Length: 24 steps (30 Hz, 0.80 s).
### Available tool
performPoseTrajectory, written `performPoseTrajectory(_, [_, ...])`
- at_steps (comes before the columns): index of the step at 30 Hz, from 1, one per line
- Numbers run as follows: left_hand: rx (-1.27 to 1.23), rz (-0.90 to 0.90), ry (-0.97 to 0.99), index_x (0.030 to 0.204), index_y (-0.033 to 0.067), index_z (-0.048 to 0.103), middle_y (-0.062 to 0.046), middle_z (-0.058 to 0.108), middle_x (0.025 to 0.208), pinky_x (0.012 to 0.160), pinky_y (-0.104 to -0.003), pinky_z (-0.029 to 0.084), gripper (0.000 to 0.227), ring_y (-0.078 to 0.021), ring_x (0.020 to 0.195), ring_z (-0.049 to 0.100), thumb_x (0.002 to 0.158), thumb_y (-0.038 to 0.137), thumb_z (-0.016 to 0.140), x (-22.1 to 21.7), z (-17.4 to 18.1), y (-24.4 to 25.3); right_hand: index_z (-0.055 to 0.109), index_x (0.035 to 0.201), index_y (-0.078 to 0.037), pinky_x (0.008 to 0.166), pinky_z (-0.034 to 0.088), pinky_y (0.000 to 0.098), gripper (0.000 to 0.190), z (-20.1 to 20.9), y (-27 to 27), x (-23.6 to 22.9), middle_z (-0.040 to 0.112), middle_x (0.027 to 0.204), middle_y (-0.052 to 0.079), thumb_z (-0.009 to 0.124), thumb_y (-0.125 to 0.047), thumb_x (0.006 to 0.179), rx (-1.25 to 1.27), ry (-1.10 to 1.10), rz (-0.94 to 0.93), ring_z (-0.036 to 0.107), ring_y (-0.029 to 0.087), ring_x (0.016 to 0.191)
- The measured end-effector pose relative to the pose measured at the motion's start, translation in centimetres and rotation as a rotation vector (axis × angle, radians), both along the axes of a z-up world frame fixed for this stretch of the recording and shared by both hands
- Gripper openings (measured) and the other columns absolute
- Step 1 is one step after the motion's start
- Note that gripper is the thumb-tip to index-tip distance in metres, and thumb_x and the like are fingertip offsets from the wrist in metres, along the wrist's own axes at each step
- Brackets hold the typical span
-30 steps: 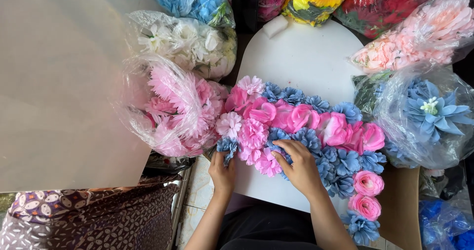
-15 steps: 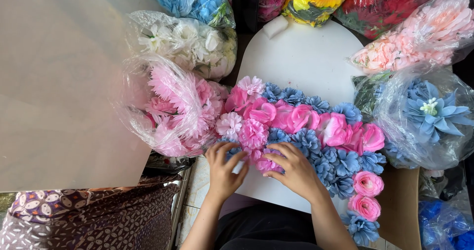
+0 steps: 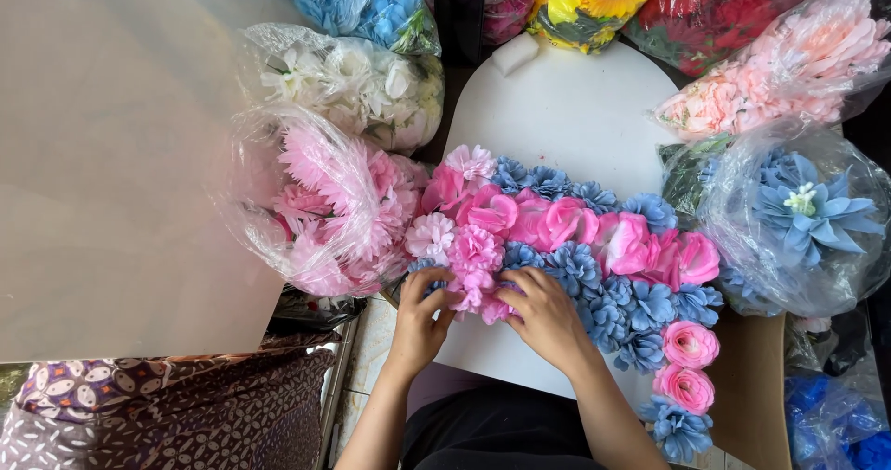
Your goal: Arranging artificial flower heads into a decorative pattern on a white board
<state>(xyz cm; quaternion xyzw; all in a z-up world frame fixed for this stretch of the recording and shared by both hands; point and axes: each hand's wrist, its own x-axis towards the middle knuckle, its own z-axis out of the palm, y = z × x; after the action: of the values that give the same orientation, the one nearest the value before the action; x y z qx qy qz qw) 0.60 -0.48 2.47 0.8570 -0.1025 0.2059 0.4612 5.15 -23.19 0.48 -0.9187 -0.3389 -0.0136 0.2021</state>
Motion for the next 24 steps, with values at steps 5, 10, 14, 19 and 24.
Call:
performPoseTrajectory(5, [-0.253,0.057,-0.038,0.086,0.0068,0.065,-0.015,0.067,0.119,0.092,-0.052,0.051,0.014,-0.0396,0.114,0.064,0.085,-0.005,0.073,-0.7,-2.0,0.2,0.073,0.104,-0.020,0.096,0.051,0.0424,0.032,1.5,0.2,0.7,0.066,0.116,0.001,0.084,-0.025,0.075,0.021,0.010,0.003,0.059,0.025,0.119])
performPoseTrajectory(10, [-0.544,0.129,-0.158,0.093,0.0030,0.061,-0.023,0.063,0.125,0.098,-0.056,0.049,0.006,-0.0403,0.120,0.062,0.095,-0.003,0.062,-0.4,-3.1,0.5,0.071,0.116,-0.020,0.095,0.049,0.0437,0.027,1.8,1.7,3.9,0.068,0.113,0.003,0.072,-0.033,0.093,0.142,-0.134,-0.090,0.063,0.025,0.115])
performPoseTrajectory(14, [-0.556,0.159,-0.251,0.091,0.0020,0.052,-0.026,0.060,0.130,0.102,-0.055,0.046,0.013,-0.0412,0.123,0.061,0.097,0.000,0.064,0.2,-1.6,0.4,0.065,0.130,-0.014,0.104,0.044,0.0455,0.030,2.7,3.8,8.2,0.065,0.125,0.009,0.061,-0.023,0.101,0.236,-0.218,-0.261,0.058,0.031,0.126])
performPoseTrajectory(19, [-0.590,0.187,-0.253,0.089,-0.0005,0.050,-0.029,0.058,0.127,0.100,-0.058,0.048,0.018,-0.0446,0.119,0.063,0.094,-0.003,0.066,1.1,-2.7,0.4,0.064,0.135,-0.022,0.113,0.031,0.0601,0.035,-1.8,5.0,12.8,0.059,0.139,0.016,0.057,-0.024,0.101,0.055,-0.027,-0.386,0.048,0.039,0.138])
performPoseTrajectory(24, [-0.599,0.292,-0.278,0.084,-0.0006,0.055,-0.025,0.063,0.116,0.096,-0.052,0.051,0.019,-0.0379,0.109,0.067,0.090,-0.007,0.072,3.4,-4.4,0.8,0.074,0.121,-0.017,0.117,0.027,0.0503,0.032,-2.8,4.8,12.5,0.066,0.134,0.003,0.053,-0.018,0.097,0.037,0.077,-0.379,0.050,0.022,0.138])
